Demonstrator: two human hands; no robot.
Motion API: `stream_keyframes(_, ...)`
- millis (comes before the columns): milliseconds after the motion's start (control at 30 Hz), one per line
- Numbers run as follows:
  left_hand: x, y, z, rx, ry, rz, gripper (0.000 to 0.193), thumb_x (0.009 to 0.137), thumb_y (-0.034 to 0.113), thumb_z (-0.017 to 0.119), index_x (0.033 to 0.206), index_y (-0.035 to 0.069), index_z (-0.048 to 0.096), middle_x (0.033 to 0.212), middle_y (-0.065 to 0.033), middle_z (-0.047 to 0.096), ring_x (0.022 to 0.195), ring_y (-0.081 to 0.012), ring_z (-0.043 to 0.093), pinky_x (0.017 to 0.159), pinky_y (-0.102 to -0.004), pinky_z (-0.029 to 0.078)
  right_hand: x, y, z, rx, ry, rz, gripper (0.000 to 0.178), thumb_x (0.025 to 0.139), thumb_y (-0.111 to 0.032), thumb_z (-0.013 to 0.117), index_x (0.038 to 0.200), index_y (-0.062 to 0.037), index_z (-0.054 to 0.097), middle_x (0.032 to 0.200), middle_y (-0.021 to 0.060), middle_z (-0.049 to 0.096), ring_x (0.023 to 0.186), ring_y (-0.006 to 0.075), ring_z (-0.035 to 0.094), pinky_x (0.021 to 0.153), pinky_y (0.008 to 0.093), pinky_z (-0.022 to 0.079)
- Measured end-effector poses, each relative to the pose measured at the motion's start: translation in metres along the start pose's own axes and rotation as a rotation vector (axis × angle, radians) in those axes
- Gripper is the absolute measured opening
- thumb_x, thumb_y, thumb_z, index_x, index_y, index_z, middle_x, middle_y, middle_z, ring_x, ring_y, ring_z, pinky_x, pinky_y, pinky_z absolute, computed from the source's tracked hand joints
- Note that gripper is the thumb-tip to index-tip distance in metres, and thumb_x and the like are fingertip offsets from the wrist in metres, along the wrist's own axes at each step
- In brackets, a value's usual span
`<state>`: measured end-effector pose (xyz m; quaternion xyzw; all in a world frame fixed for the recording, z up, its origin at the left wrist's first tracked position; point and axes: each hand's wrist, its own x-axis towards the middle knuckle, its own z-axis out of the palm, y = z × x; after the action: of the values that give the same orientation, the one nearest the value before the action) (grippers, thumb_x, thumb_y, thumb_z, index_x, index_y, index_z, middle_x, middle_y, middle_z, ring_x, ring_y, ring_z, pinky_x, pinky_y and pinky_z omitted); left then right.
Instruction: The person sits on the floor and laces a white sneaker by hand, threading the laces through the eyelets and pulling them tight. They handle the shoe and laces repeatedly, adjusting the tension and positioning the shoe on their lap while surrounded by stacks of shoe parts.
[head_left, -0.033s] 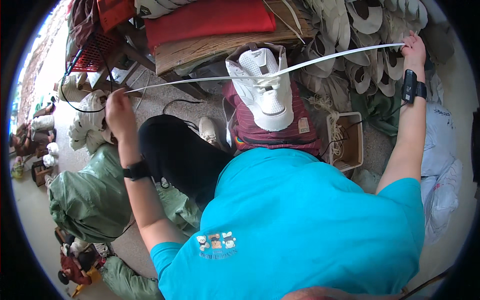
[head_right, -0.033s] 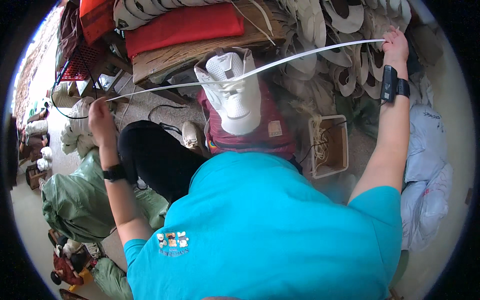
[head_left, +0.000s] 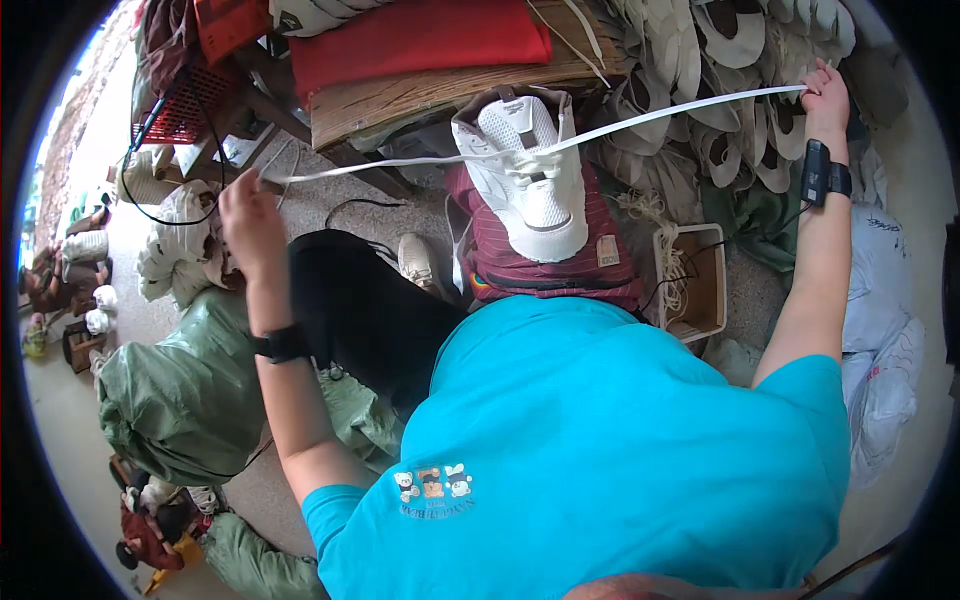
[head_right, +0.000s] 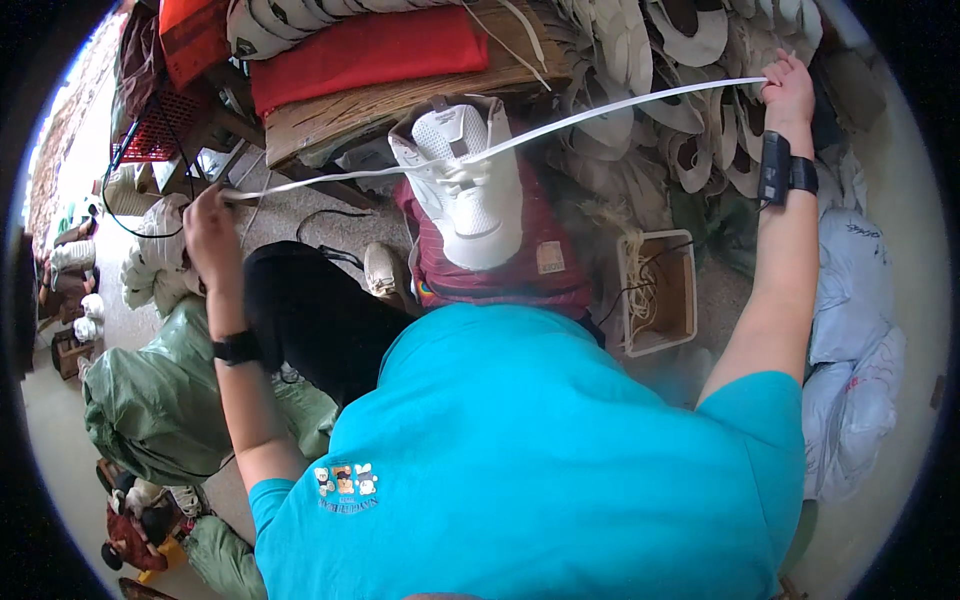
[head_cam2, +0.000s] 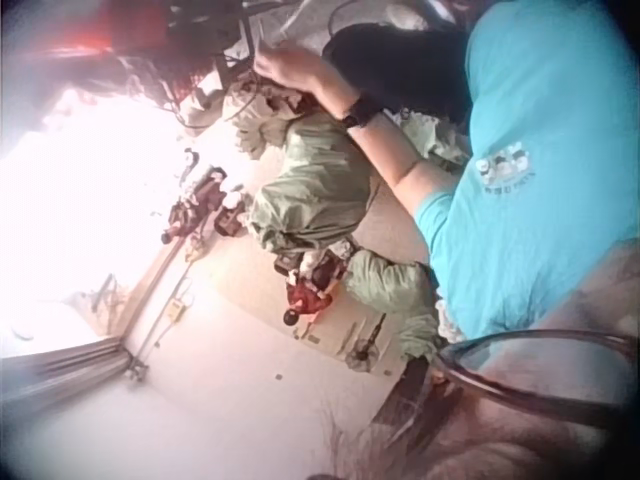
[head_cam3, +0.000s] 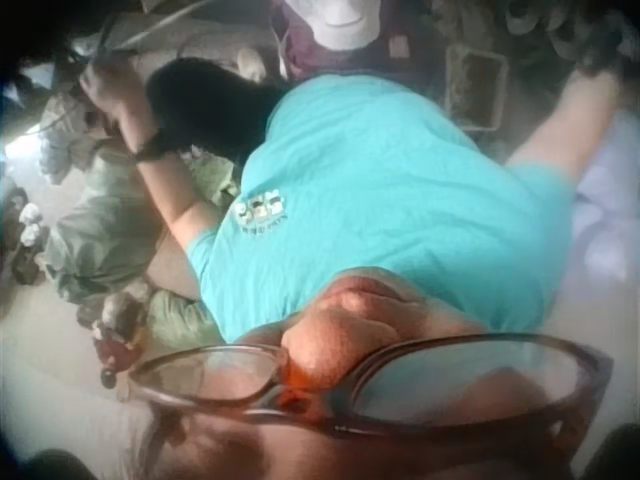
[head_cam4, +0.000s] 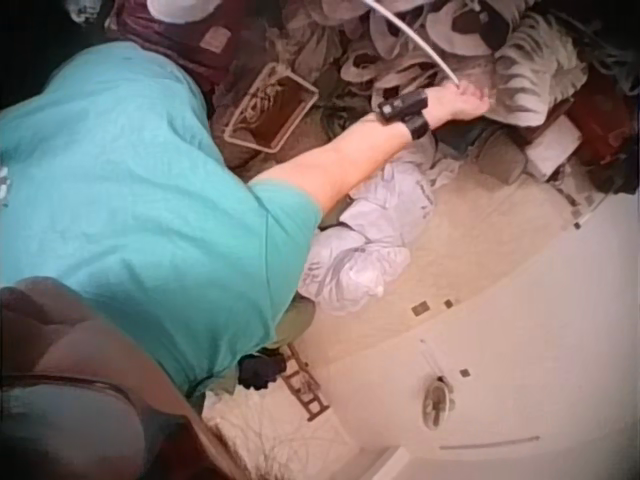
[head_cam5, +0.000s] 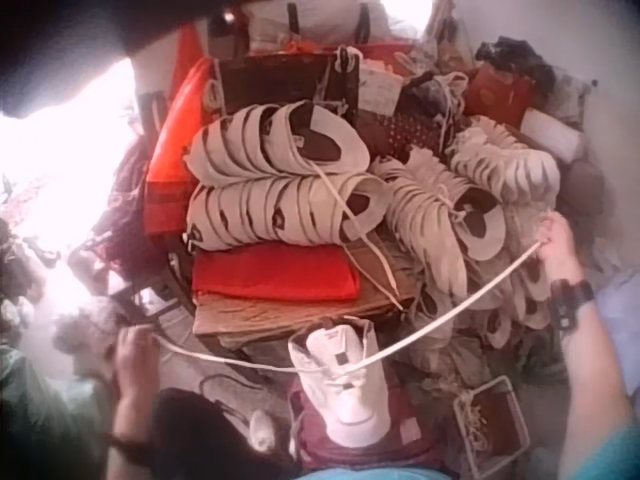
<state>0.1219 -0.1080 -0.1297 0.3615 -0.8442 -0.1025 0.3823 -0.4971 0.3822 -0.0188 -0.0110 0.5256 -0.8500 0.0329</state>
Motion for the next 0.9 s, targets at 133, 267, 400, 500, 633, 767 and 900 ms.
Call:
stream_keyframes(133,-0.037,0.100,0.031,-0.270,-0.204,0.212,0.021,0.085,0.001,0.067,0.105,0.008,0.067,0.105,-0.0101,0.060,0.079,-0.0236,0.065,0.067,-0.0318,0.055,-0.029,0.038,0.030,-0.112,-0.086,0.127,0.013,0.096,-0.007,0.054,0.103,0.0043,0.056,0.065,-0.0034,0.035,0.048,0.0089,0.031,0.042,0.0251,0.028)
stream_keyframes(267,-0.057,0.160,0.062,-0.561,-0.364,0.335,0.019,0.082,0.002,0.068,0.099,0.008,0.065,0.099,-0.0100,0.059,0.082,-0.0301,0.064,0.067,-0.0375,0.055,-0.074,0.071,0.071,-0.171,-0.132,0.250,0.022,0.095,-0.010,0.059,0.113,0.0029,0.061,0.069,-0.0053,0.043,0.053,0.0058,0.037,0.045,0.0228,0.032)
stream_keyframes(400,-0.050,0.173,0.076,-0.545,-0.394,0.527,0.014,0.082,0.003,0.069,0.095,0.007,0.065,0.096,-0.0093,0.059,0.080,-0.0290,0.063,0.067,-0.0366,0.053,-0.126,0.081,0.096,-0.387,-0.598,0.234,0.023,0.094,-0.015,0.064,0.113,-0.0023,0.066,0.075,-0.0055,0.052,0.058,0.0024,0.044,0.050,0.0189,0.036)
stream_keyframes(500,-0.050,0.174,0.080,-0.525,-0.406,0.571,0.014,0.082,0.003,0.070,0.094,0.007,0.064,0.095,-0.0089,0.058,0.080,-0.0283,0.064,0.067,-0.0370,0.054,-0.206,0.105,0.121,-0.739,-0.843,0.215,0.018,0.094,-0.018,0.065,0.107,-0.0048,0.068,0.082,-0.0046,0.060,0.065,0.0029,0.051,0.058,0.0199,0.044)
stream_keyframes(633,-0.052,0.175,0.074,-0.512,-0.468,0.530,0.014,0.081,0.005,0.069,0.093,0.007,0.061,0.094,-0.0090,0.058,0.080,-0.0297,0.064,0.067,-0.0387,0.053,-0.287,0.134,0.136,-0.862,-1.271,0.125,0.014,0.091,-0.011,0.066,0.104,-0.0051,0.065,0.085,-0.0033,0.060,0.067,0.0053,0.053,0.059,0.0246,0.044)
stream_keyframes(767,-0.048,0.176,0.077,-0.475,-0.478,0.610,0.015,0.080,0.007,0.069,0.090,0.006,0.059,0.091,-0.0092,0.057,0.077,-0.0303,0.063,0.066,-0.0393,0.052,-0.304,0.156,0.137,-1.081,-1.325,-0.453,0.017,0.087,-0.010,0.066,0.102,-0.0040,0.063,0.085,0.0091,0.062,0.072,0.0214,0.063,0.064,0.0344,0.050)
stream_keyframes(900,-0.054,0.176,0.075,-0.475,-0.486,0.642,0.019,0.076,0.005,0.071,0.090,0.006,0.058,0.092,-0.0104,0.057,0.076,-0.0295,0.063,0.063,-0.0378,0.053,-0.306,0.155,0.141,-1.195,-1.347,-0.662,0.011,0.085,-0.010,0.065,0.093,-0.0046,0.059,0.084,0.0111,0.062,0.075,0.0295,0.064,0.065,0.0391,0.051)
